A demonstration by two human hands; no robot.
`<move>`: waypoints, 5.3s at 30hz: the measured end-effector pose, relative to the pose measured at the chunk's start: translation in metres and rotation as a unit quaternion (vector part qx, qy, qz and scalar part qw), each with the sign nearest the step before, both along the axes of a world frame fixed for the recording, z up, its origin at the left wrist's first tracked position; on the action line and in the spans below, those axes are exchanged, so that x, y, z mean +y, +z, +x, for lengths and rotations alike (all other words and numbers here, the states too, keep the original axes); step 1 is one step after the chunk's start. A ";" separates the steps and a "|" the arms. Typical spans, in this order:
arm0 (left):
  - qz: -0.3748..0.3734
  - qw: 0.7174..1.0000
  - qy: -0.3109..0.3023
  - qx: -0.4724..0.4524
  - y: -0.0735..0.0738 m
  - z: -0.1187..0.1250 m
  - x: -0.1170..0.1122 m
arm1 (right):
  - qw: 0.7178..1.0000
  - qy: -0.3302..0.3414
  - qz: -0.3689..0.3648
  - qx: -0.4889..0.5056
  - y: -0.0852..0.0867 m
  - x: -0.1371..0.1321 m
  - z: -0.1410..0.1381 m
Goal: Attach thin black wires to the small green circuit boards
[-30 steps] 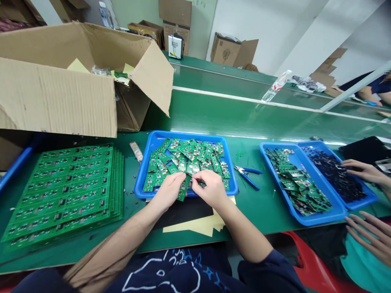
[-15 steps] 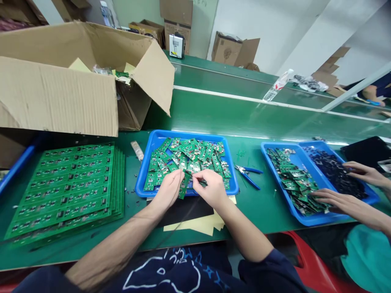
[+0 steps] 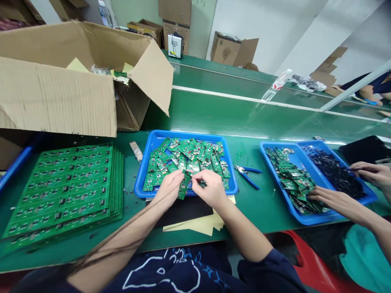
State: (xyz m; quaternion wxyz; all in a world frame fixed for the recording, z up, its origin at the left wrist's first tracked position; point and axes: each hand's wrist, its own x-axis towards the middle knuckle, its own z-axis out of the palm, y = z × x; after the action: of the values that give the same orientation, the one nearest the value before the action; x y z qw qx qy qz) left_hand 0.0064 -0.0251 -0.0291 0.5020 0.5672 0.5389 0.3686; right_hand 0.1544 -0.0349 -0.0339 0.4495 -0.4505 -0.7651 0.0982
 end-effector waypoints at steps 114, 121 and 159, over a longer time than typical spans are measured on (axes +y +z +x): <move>-0.050 0.980 -0.189 -0.039 0.018 -0.014 0.009 | 0.931 0.054 -0.242 0.268 0.010 0.003 0.014; 0.130 0.984 -0.103 0.061 0.007 -0.014 0.010 | 0.955 0.137 -0.186 0.185 0.016 0.005 0.024; 0.520 0.821 0.028 0.233 -0.003 -0.019 0.009 | 0.595 0.214 -0.596 0.495 0.005 0.009 0.009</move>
State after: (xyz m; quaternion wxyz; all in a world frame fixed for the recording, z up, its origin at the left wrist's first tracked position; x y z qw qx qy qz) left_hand -0.0128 -0.0166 -0.0322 -0.0186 0.7975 0.3841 0.4649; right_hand 0.1630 -0.0255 -0.0293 0.3562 -0.3234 -0.2707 0.8338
